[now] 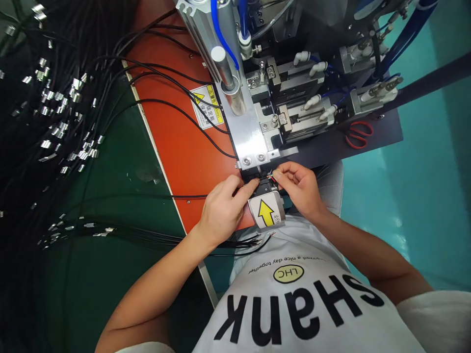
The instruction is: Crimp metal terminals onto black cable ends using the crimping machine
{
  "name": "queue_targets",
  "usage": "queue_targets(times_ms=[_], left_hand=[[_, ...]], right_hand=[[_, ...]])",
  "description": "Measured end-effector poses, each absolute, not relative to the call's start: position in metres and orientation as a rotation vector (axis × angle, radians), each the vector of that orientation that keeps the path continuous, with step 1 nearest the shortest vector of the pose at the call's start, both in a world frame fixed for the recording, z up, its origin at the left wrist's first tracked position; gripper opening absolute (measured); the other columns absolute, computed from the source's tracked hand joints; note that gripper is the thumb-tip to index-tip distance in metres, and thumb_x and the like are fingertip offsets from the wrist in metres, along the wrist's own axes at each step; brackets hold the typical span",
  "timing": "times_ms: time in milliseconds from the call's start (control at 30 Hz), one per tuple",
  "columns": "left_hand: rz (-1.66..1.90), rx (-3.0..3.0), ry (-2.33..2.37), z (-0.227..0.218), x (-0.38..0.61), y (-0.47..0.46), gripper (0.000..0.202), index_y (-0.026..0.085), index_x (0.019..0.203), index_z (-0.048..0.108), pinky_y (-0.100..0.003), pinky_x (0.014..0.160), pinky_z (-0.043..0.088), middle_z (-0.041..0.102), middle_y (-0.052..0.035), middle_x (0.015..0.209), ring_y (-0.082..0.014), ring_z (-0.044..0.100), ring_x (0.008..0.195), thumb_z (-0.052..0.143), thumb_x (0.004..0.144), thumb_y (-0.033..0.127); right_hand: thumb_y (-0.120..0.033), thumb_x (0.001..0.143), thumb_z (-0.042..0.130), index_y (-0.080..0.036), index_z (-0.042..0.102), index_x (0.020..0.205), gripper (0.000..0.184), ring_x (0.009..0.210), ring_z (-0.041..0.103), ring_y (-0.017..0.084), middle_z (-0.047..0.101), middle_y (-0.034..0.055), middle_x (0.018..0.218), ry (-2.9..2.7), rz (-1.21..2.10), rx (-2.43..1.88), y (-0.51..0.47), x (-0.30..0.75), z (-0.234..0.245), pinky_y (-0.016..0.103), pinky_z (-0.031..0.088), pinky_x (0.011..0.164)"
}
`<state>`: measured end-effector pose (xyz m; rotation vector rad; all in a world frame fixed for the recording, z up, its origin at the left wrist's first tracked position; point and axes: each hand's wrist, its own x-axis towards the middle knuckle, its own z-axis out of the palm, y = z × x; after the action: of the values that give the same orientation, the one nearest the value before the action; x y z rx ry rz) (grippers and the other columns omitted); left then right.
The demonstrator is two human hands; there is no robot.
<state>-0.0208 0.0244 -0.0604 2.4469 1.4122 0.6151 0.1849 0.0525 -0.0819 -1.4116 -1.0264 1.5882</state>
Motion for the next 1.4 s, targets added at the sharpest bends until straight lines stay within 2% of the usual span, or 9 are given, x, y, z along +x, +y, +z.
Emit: queue_targets(times_ms=[367, 533, 667, 733, 900, 1100, 1333, 1400], left_hand=[[0.525, 2.524, 1.398, -0.061, -0.021, 0.027, 0.037, 0.021, 0.126, 0.062, -0.026, 0.062, 0.042, 0.056, -0.0062, 0.084, -0.0159, 0.056, 0.076, 0.035, 0.1, 0.019], [0.455, 2.569, 1.399, -0.06, -0.02, 0.027, 0.037, 0.02, 0.128, 0.06, -0.028, 0.066, 0.044, 0.059, -0.0083, 0.09, -0.0183, 0.058, 0.083, 0.036, 0.1, 0.018], [0.412, 2.586, 1.421, -0.06, -0.019, 0.027, 0.038, 0.022, 0.129, 0.059, -0.029, 0.065, 0.043, 0.06, -0.0081, 0.091, -0.0182, 0.057, 0.081, 0.036, 0.1, 0.018], [0.411, 2.589, 1.424, -0.06, -0.019, 0.027, 0.038, 0.022, 0.129, 0.059, -0.029, 0.064, 0.042, 0.06, -0.0078, 0.09, -0.018, 0.057, 0.08, 0.036, 0.1, 0.017], [0.429, 2.585, 1.409, -0.059, -0.019, 0.027, 0.037, 0.02, 0.127, 0.06, -0.028, 0.067, 0.043, 0.06, -0.0084, 0.093, -0.0176, 0.058, 0.082, 0.035, 0.1, 0.017], [0.429, 2.578, 1.41, -0.061, -0.02, 0.027, 0.036, 0.021, 0.129, 0.059, -0.027, 0.066, 0.043, 0.059, -0.0074, 0.093, -0.0172, 0.056, 0.081, 0.038, 0.099, 0.016], [0.401, 2.596, 1.396, -0.061, -0.02, 0.028, 0.037, 0.02, 0.13, 0.058, -0.029, 0.067, 0.043, 0.061, -0.0081, 0.096, -0.0182, 0.056, 0.082, 0.038, 0.099, 0.016], [0.39, 2.612, 1.397, -0.06, -0.02, 0.028, 0.037, 0.019, 0.13, 0.058, -0.029, 0.067, 0.043, 0.062, -0.0082, 0.096, -0.0183, 0.056, 0.082, 0.039, 0.099, 0.016]], right_hand=[[-0.035, 0.085, 0.068, -0.021, 0.059, 0.081, 0.018, 0.059, 0.057, 0.011, 0.06, -0.0015, 0.072, -1.065, 1.54, -1.415, 0.05, 0.182, -0.085, 0.026, 0.048, 0.057], [-0.03, 0.089, 0.062, -0.022, 0.058, 0.081, 0.013, 0.059, 0.054, 0.012, 0.058, -0.001, 0.07, -1.254, 1.362, -1.492, 0.047, 0.181, -0.085, 0.027, 0.045, 0.057], [-0.027, 0.089, 0.061, -0.022, 0.058, 0.082, 0.009, 0.066, 0.055, 0.013, 0.059, 0.0013, 0.078, -1.389, 1.211, -1.56, 0.047, 0.18, -0.08, 0.027, 0.045, 0.059], [-0.028, 0.089, 0.061, -0.022, 0.058, 0.082, 0.01, 0.063, 0.054, 0.013, 0.058, 0.0007, 0.076, -1.353, 1.259, -1.565, 0.048, 0.18, -0.079, 0.027, 0.044, 0.058], [-0.035, 0.089, 0.062, -0.021, 0.056, 0.081, 0.017, 0.055, 0.052, 0.012, 0.054, -0.0032, 0.062, -1.107, 1.613, -1.466, 0.052, 0.183, -0.082, 0.027, 0.044, 0.054], [-0.026, 0.09, 0.059, -0.021, 0.059, 0.084, 0.008, 0.07, 0.055, 0.014, 0.06, 0.0011, 0.079, -1.418, 1.208, -1.528, 0.048, 0.184, -0.087, 0.029, 0.048, 0.068], [-0.017, 0.086, 0.057, -0.021, 0.057, 0.083, 0.005, 0.067, 0.055, 0.014, 0.06, 0.0012, 0.08, -1.708, 0.938, -1.638, 0.052, 0.182, -0.068, 0.029, 0.044, 0.067], [-0.019, 0.087, 0.057, -0.021, 0.057, 0.082, 0.005, 0.066, 0.055, 0.014, 0.061, 0.0014, 0.079, -1.703, 0.995, -1.676, 0.055, 0.183, -0.067, 0.028, 0.043, 0.062]])
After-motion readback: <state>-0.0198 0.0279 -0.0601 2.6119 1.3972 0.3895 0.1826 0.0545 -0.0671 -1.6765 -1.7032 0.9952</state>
